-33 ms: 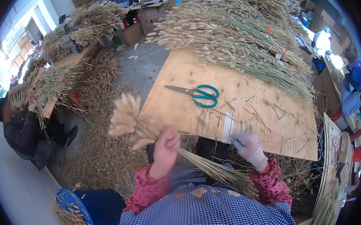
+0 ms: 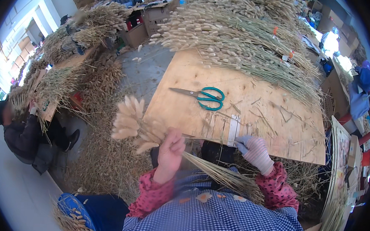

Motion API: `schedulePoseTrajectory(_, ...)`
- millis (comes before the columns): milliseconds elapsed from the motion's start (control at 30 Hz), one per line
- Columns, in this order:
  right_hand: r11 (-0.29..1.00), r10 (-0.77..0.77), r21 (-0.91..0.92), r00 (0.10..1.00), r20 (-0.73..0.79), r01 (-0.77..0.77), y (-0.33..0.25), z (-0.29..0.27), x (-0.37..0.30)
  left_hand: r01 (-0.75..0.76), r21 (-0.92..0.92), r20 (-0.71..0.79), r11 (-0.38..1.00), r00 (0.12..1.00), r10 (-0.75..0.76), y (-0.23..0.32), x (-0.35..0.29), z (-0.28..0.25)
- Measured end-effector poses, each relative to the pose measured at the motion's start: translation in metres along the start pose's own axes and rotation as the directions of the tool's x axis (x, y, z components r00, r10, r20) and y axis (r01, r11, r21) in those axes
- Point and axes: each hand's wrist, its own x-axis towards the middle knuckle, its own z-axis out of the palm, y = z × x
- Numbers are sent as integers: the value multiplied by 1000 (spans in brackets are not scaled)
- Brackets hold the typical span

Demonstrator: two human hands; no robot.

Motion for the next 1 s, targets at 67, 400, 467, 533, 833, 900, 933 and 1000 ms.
schedulePoseTrajectory(67, 999, -25, 23, 999, -21, 25, -19, -4, 8, -17, 5, 18, 1000, 1000, 17, -2, -2, 3)
schedulePoseTrajectory(400, 918, -371, 125, 926, -68, 377, -103, 31, 45, -3, 58, -123, 998, 992, 10, -4, -16, 21)
schedulePoseTrajectory(467, 952, -296, 91, 955, 26, 293, -91, 30, 46, -33, 62, -92, 998, 995, 39, 1, -19, 18)
schedulePoseTrajectory(533, 969, -244, 38, 969, 45, 243, -75, 23, 41, -78, 93, -23, 993, 996, 81, 5, -19, 15)
schedulePoseTrajectory(833, 938, -204, 281, 979, -26, 203, -90, 2, 19, -33, 97, -79, 995, 996, 41, -12, -16, 15)
schedulePoseTrajectory(900, 909, -231, 338, 970, -79, 244, -104, 11, 25, -49, 160, -128, 986, 989, 70, -11, -19, 15)
schedulePoseTrajectory(933, 890, -269, 358, 959, -86, 282, -112, 17, 30, -57, 145, -84, 988, 994, 70, -11, -20, 16)
schedulePoseTrajectory(1000, 884, -284, 376, 958, -39, 278, -124, 26, 38, -73, 254, -180, 964, 976, 121, -10, -25, 17)
